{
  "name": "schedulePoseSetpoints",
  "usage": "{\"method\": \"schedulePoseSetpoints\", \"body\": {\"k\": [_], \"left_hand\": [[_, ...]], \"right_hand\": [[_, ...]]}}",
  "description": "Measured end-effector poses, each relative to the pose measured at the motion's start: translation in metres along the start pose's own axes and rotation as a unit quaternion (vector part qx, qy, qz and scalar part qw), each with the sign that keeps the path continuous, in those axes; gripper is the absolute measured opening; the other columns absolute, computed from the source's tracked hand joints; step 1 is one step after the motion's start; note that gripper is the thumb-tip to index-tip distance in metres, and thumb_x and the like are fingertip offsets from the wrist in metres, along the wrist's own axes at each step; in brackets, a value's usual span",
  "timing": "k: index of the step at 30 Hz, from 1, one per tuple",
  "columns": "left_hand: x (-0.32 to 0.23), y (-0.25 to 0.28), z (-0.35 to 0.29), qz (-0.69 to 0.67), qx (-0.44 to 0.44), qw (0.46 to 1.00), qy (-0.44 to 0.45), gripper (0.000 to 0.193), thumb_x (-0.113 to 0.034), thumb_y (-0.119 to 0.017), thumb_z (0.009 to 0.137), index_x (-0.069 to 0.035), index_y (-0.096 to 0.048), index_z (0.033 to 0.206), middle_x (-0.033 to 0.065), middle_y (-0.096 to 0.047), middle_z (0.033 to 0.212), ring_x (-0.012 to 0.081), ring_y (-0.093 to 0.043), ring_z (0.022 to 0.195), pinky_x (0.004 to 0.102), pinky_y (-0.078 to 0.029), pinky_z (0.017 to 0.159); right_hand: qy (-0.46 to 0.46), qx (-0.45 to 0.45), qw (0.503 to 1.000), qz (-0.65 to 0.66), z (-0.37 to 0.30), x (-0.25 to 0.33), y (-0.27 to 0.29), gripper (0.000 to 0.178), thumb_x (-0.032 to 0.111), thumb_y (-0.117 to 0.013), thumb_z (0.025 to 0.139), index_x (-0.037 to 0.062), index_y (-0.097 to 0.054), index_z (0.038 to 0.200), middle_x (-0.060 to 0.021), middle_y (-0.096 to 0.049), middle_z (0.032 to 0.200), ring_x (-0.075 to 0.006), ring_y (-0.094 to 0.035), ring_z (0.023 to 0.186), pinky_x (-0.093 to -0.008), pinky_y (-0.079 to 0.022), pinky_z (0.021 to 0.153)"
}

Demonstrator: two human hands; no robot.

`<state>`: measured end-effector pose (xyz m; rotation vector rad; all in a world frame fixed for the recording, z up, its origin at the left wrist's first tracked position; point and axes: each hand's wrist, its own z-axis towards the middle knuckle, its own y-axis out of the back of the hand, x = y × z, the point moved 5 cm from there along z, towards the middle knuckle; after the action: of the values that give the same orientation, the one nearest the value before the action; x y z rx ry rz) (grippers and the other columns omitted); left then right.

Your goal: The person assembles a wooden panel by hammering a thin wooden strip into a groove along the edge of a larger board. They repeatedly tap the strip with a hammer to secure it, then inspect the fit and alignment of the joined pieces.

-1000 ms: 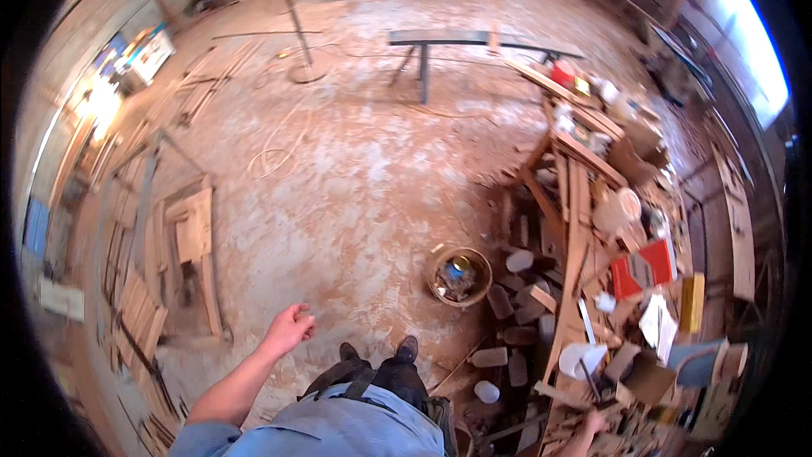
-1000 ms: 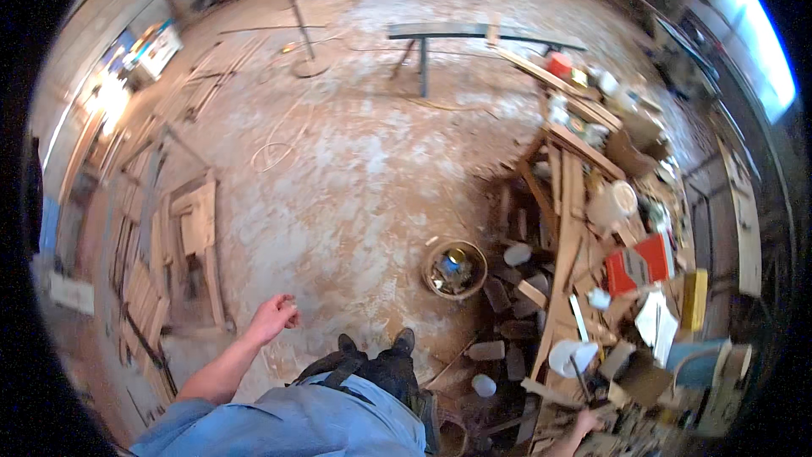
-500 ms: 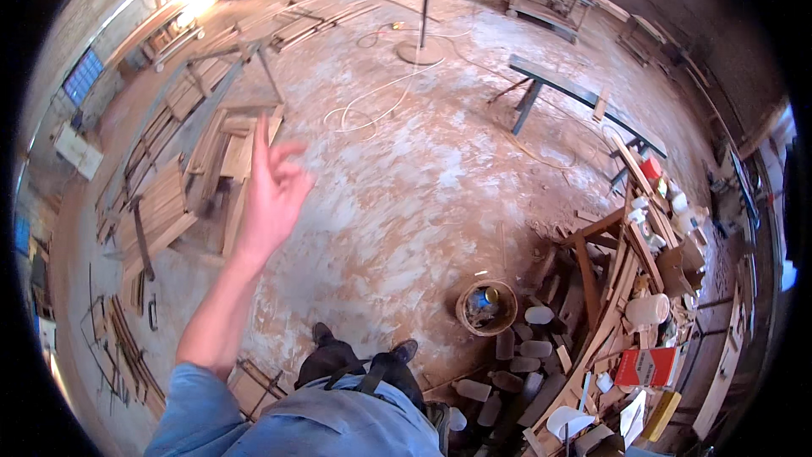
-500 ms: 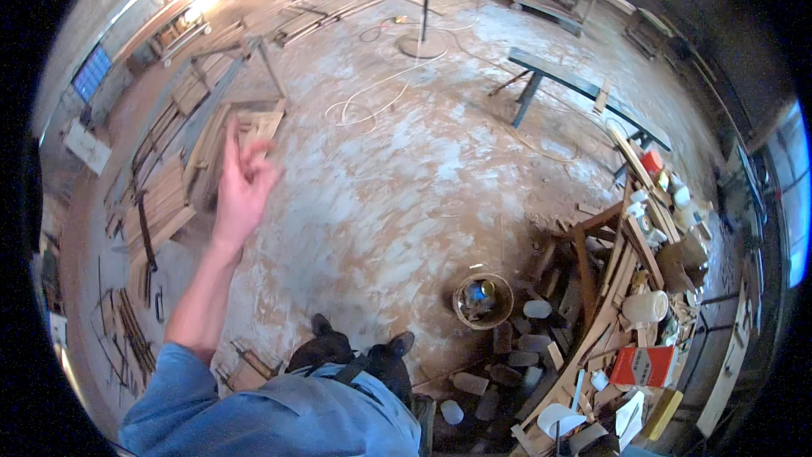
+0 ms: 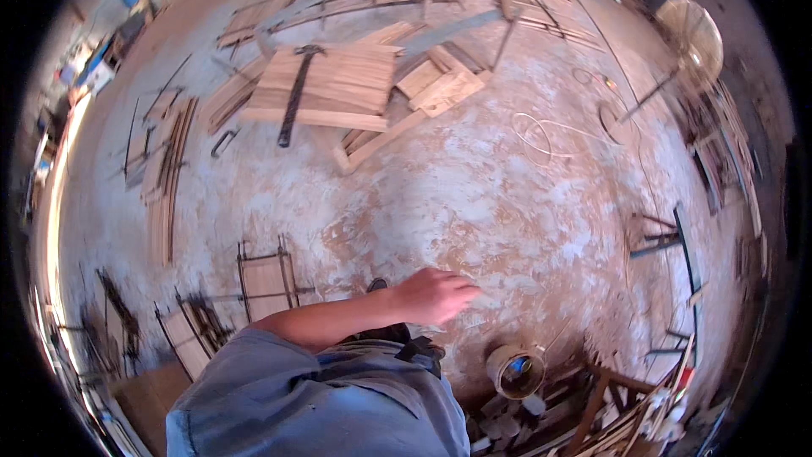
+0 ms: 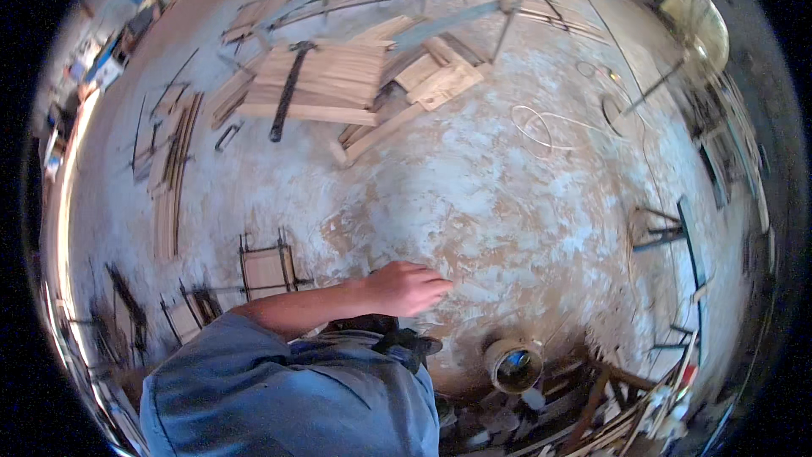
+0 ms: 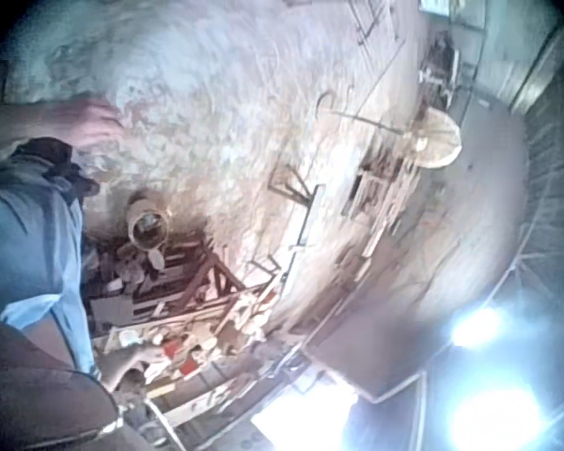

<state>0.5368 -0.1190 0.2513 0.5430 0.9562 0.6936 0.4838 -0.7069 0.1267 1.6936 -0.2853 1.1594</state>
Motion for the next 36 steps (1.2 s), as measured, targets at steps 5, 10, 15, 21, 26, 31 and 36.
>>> {"method": "schedulePoseSetpoints", "body": {"k": [5,10,15,21,26,31,36], "left_hand": [[0.088,0.065,-0.131,0.043,0.019,0.952,0.304,0.03,-0.02,-0.064,0.086,-0.007,-0.064,0.113,0.0147,-0.068,0.097,0.0324,-0.068,0.081,0.0407,-0.056,0.068],[0.174,0.142,-0.23,-0.035,-0.15,0.823,0.546,0.032,-0.025,-0.062,0.089,-0.006,-0.063,0.114,0.0155,-0.069,0.094,0.0329,-0.067,0.084,0.0401,-0.054,0.073],[0.208,0.158,-0.295,-0.139,-0.326,0.716,0.601,0.036,-0.028,-0.062,0.091,-0.005,-0.061,0.118,0.0139,-0.07,0.096,0.0268,-0.067,0.085,0.0377,-0.053,0.076],[0.186,0.165,-0.295,-0.117,-0.296,0.713,0.625,0.049,-0.044,-0.061,0.09,-0.005,-0.059,0.12,0.0189,-0.067,0.107,0.032,-0.065,0.1,0.044,-0.051,0.085],[0.242,0.195,-0.266,-0.078,-0.311,0.666,0.673,0.048,-0.041,-0.062,0.088,-0.003,-0.058,0.117,0.0212,-0.065,0.107,0.0396,-0.062,0.1,0.0449,-0.051,0.085],[0.32,0.229,-0.241,0.072,-0.356,0.625,0.691,0.051,-0.037,-0.068,0.081,-0.002,-0.058,0.117,0.0212,-0.062,0.113,0.0369,-0.061,0.106,0.0433,-0.05,0.09],[0.39,0.237,-0.226,0.058,-0.316,0.593,0.738,0.045,-0.035,-0.07,0.079,0.0,-0.061,0.106,0.0221,-0.06,0.112,0.0428,-0.059,0.102,0.0481,-0.05,0.087]], "right_hand": [[0.062,0.076,0.995,0.02,-0.025,0.052,-0.066,0.031,0.027,-0.058,0.092,-0.0003,-0.063,0.105,-0.0094,-0.064,0.086,-0.0235,-0.06,0.076,-0.0383,-0.05,0.068],[0.194,0.372,0.908,-0.007,-0.13,0.154,-0.223,0.03,0.028,-0.057,0.093,0.0014,-0.06,0.108,-0.0024,-0.057,0.075,-0.0151,-0.054,0.063,-0.0315,-0.044,0.055],[0.162,0.624,0.764,-0.038,-0.287,0.236,-0.321,0.026,0.021,-0.057,0.094,0.0033,-0.058,0.114,-0.008,-0.064,0.085,-0.017,-0.061,0.067,-0.0315,-0.051,0.058],[0.204,0.77,0.599,-0.082,-0.455,0.295,-0.416,0.033,0.02,-0.054,0.096,-0.0001,-0.051,0.122,-0.0132,-0.065,0.092,-0.0189,-0.062,0.07,-0.0318,-0.052,0.057],[0.207,0.854,0.459,-0.13,-0.606,0.329,-0.496,0.038,0.029,-0.053,0.099,0.0027,-0.05,0.126,-0.0132,-0.066,0.1,-0.0197,-0.062,0.077,-0.0325,-0.052,0.064],[0.18,0.923,0.308,-0.146,-0.727,0.348,-0.549,0.044,0.04,-0.053,0.099,0.0065,-0.048,0.128,-0.013,-0.064,0.111,-0.0226,-0.063,0.088,-0.035,-0.054,0.068],[0.144,0.926,0.284,-0.2,-0.787,0.372,-0.598,0.043,0.035,-0.052,0.099,0.0051,-0.049,0.131,-0.0136,-0.062,0.115,-0.0233,-0.061,0.096,-0.0379,-0.053,0.077]]}}
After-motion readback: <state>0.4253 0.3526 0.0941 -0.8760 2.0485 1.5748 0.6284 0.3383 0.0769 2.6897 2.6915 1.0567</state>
